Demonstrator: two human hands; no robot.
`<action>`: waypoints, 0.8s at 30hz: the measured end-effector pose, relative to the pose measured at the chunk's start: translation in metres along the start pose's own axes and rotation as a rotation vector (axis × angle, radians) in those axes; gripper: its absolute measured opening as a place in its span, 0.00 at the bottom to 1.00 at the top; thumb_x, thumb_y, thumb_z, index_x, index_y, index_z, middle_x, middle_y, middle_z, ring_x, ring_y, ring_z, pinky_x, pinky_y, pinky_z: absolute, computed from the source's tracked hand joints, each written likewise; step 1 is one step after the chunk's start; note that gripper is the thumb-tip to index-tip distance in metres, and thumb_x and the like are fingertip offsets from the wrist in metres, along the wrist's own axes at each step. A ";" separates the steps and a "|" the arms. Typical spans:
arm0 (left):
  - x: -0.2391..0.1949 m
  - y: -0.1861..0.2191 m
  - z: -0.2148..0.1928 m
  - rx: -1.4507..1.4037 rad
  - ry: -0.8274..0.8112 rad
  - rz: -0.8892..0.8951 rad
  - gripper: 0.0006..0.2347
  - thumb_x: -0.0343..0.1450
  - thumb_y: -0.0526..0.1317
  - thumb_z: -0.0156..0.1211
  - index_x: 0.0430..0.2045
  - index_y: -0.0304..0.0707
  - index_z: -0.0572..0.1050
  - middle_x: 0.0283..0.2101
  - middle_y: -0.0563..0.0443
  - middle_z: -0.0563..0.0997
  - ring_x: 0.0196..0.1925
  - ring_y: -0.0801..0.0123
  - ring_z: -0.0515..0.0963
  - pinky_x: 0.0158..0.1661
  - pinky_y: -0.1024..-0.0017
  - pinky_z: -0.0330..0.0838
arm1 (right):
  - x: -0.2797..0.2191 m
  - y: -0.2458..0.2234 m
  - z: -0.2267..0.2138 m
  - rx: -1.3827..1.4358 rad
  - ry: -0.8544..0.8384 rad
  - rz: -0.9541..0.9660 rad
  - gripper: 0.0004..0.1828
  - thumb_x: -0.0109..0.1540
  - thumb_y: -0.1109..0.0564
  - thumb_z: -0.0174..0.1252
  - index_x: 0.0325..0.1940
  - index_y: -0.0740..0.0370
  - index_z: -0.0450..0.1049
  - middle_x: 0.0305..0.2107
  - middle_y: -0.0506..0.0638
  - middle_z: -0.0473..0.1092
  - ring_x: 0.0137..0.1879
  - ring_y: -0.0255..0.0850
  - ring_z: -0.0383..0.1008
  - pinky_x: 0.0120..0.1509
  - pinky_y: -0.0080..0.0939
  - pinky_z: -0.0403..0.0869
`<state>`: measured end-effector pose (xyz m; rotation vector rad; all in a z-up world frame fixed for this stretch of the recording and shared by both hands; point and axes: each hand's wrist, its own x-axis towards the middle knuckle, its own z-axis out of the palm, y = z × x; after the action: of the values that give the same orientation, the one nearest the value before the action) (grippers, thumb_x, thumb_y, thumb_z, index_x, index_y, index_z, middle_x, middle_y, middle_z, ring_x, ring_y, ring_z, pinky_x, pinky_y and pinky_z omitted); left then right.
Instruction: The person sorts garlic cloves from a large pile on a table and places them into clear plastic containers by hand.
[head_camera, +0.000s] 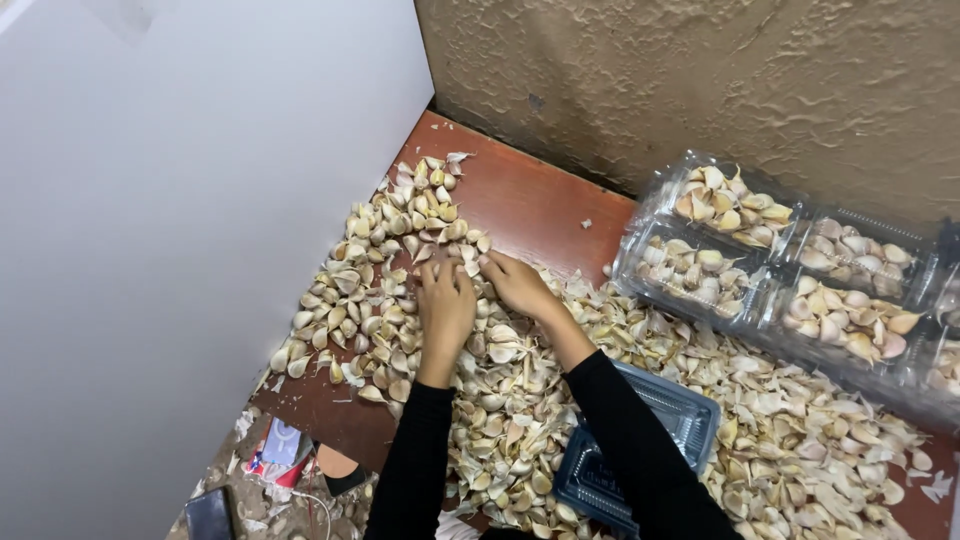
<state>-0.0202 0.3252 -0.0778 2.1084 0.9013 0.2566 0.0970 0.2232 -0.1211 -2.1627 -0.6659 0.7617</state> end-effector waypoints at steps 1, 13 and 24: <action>-0.006 0.002 0.000 0.000 -0.003 0.003 0.12 0.75 0.47 0.44 0.43 0.51 0.76 0.53 0.46 0.71 0.51 0.31 0.76 0.55 0.44 0.69 | -0.011 -0.008 -0.007 0.001 0.003 0.002 0.25 0.70 0.37 0.40 0.60 0.48 0.74 0.54 0.63 0.73 0.64 0.69 0.67 0.70 0.69 0.63; -0.082 0.053 0.006 -0.303 -0.116 0.343 0.14 0.74 0.35 0.41 0.47 0.33 0.75 0.48 0.32 0.74 0.57 0.32 0.71 0.59 0.48 0.62 | -0.113 -0.020 -0.042 0.282 0.198 -0.050 0.24 0.71 0.44 0.44 0.64 0.60 0.73 0.58 0.66 0.71 0.70 0.61 0.64 0.76 0.61 0.58; -0.128 0.056 0.049 -0.337 -0.158 0.549 0.21 0.69 0.26 0.37 0.60 0.24 0.61 0.58 0.29 0.67 0.63 0.33 0.65 0.63 0.48 0.57 | -0.158 0.031 -0.026 0.671 0.451 -0.186 0.20 0.67 0.61 0.45 0.60 0.60 0.76 0.52 0.56 0.74 0.61 0.45 0.66 0.71 0.49 0.63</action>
<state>-0.0618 0.1850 -0.0526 1.9810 0.1543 0.4779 0.0127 0.0892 -0.0825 -1.5453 -0.3043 0.3083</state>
